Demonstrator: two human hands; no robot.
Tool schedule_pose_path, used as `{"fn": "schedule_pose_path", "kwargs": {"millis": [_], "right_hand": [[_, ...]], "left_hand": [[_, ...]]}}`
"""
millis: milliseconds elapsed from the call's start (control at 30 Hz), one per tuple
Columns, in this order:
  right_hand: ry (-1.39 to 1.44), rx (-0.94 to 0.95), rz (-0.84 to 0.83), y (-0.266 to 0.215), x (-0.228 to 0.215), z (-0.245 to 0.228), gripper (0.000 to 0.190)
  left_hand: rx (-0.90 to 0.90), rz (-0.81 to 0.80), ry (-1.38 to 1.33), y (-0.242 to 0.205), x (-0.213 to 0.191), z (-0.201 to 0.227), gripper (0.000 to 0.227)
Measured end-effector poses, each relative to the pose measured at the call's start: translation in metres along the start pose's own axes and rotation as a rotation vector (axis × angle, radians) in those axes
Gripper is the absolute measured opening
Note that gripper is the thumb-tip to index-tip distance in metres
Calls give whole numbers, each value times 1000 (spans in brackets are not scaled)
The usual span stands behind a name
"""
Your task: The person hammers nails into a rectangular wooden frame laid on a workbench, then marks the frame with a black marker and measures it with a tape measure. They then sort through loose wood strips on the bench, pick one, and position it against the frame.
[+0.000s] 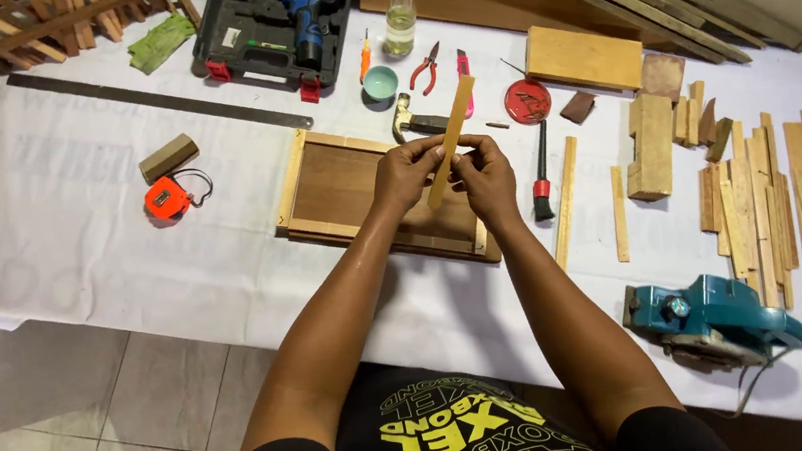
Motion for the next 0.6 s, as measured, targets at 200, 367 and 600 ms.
{"fn": "schedule_pose_path", "kwargs": {"millis": [200, 367, 600], "right_hand": [[-53, 65, -69, 3, 61, -4, 27], [46, 59, -121, 19, 111, 9, 26], [-63, 108, -60, 35, 199, -1, 26]], "left_hand": [[58, 85, 56, -15, -60, 1, 34], [71, 87, 49, 2, -109, -16, 40], [45, 38, 151, 8, -198, 11, 46]]}}
Point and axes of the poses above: each hand's wrist, its own y-axis towards the middle knuckle, its own x-axis out of the palm, z = x × y, the point moved 5 cm from there along y, towards the middle knuckle, and after that the axes turned 8 degrees about -x, right-handed, at the moved point
